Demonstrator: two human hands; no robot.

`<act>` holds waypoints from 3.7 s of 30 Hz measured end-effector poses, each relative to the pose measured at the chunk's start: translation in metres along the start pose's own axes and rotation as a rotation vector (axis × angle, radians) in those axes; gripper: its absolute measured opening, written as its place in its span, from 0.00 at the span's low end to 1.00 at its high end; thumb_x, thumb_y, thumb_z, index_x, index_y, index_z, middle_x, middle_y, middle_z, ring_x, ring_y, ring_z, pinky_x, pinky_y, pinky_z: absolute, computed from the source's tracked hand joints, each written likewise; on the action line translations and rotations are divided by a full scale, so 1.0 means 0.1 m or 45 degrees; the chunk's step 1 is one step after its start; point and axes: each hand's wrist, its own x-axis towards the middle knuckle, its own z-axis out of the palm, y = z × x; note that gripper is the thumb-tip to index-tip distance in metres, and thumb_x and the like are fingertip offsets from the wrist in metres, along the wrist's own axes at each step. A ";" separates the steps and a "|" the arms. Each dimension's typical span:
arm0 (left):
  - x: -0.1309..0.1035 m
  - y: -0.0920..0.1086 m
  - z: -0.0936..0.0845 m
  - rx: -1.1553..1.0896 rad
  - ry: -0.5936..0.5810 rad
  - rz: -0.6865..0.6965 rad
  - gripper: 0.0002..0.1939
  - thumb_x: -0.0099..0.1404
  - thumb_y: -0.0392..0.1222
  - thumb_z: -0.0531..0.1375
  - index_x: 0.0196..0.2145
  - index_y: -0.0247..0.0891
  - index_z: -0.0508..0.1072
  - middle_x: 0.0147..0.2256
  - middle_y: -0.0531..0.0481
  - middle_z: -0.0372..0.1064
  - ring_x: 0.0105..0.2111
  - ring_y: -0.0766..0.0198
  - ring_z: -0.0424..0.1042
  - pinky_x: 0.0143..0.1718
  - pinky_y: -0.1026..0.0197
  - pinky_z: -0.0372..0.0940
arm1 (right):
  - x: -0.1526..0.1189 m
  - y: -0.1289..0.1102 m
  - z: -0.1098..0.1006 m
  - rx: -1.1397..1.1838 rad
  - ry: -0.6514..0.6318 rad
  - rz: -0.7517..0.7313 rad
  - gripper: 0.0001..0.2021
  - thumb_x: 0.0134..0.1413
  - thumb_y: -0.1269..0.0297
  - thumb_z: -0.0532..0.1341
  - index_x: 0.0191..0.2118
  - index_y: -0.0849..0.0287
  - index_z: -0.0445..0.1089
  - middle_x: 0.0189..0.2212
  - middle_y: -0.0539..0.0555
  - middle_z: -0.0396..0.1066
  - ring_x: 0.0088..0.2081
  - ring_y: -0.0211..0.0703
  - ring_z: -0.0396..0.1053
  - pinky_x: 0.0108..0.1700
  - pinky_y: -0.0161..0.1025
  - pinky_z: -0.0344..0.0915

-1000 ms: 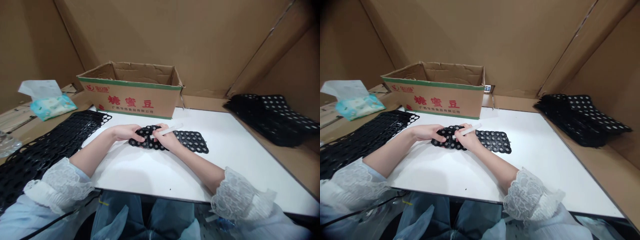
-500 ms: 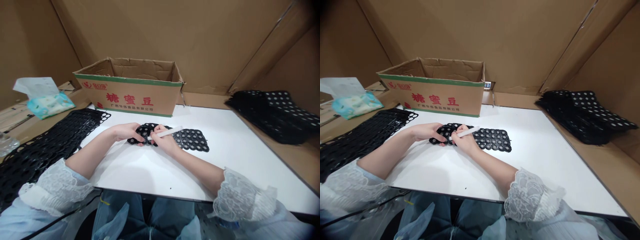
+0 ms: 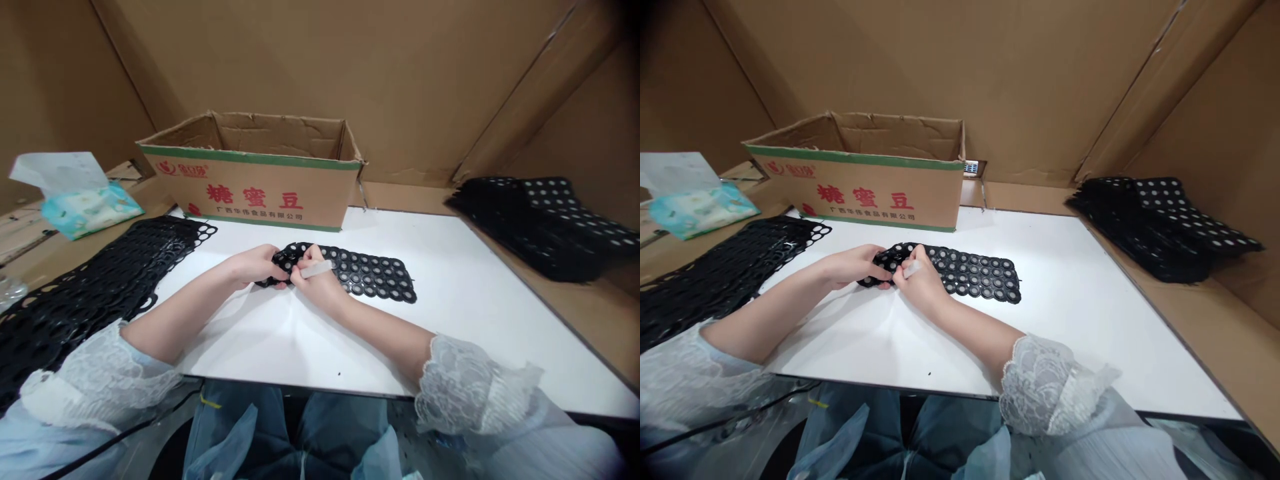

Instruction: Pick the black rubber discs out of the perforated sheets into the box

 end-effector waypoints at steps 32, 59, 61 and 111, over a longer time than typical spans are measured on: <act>0.08 0.02 -0.02 0.671 0.174 0.319 0.16 0.53 0.52 0.53 0.29 0.35 0.67 0.27 0.51 0.65 0.28 0.62 0.63 0.28 0.64 0.55 | 0.14 0.08 -0.32 0.186 -0.114 -0.010 0.16 0.52 0.63 0.49 0.17 0.61 0.61 0.28 0.49 0.56 0.29 0.32 0.59 0.38 0.33 0.56; 0.06 0.05 0.00 0.528 0.281 0.252 0.14 0.53 0.51 0.54 0.30 0.36 0.65 0.27 0.53 0.63 0.29 0.64 0.61 0.29 0.65 0.53 | 0.18 0.11 -0.36 -0.035 -0.284 0.014 0.18 0.51 0.60 0.50 0.15 0.59 0.64 0.28 0.52 0.62 0.39 0.43 0.56 0.46 0.43 0.51; 0.04 0.06 0.00 0.488 0.251 0.227 0.16 0.53 0.52 0.54 0.32 0.37 0.66 0.28 0.53 0.65 0.30 0.63 0.62 0.29 0.65 0.54 | 0.15 0.08 -0.35 -0.066 -0.281 0.021 0.18 0.51 0.59 0.51 0.15 0.58 0.65 0.26 0.52 0.60 0.39 0.44 0.55 0.46 0.44 0.50; -0.04 0.10 -0.05 0.150 0.045 0.085 0.16 0.44 0.42 0.61 0.33 0.35 0.67 0.28 0.52 0.68 0.27 0.65 0.65 0.25 0.66 0.56 | 0.08 -0.08 -0.29 -0.045 -0.154 0.153 0.15 0.47 0.66 0.52 0.14 0.59 0.64 0.36 0.51 0.60 0.47 0.45 0.51 0.53 0.43 0.44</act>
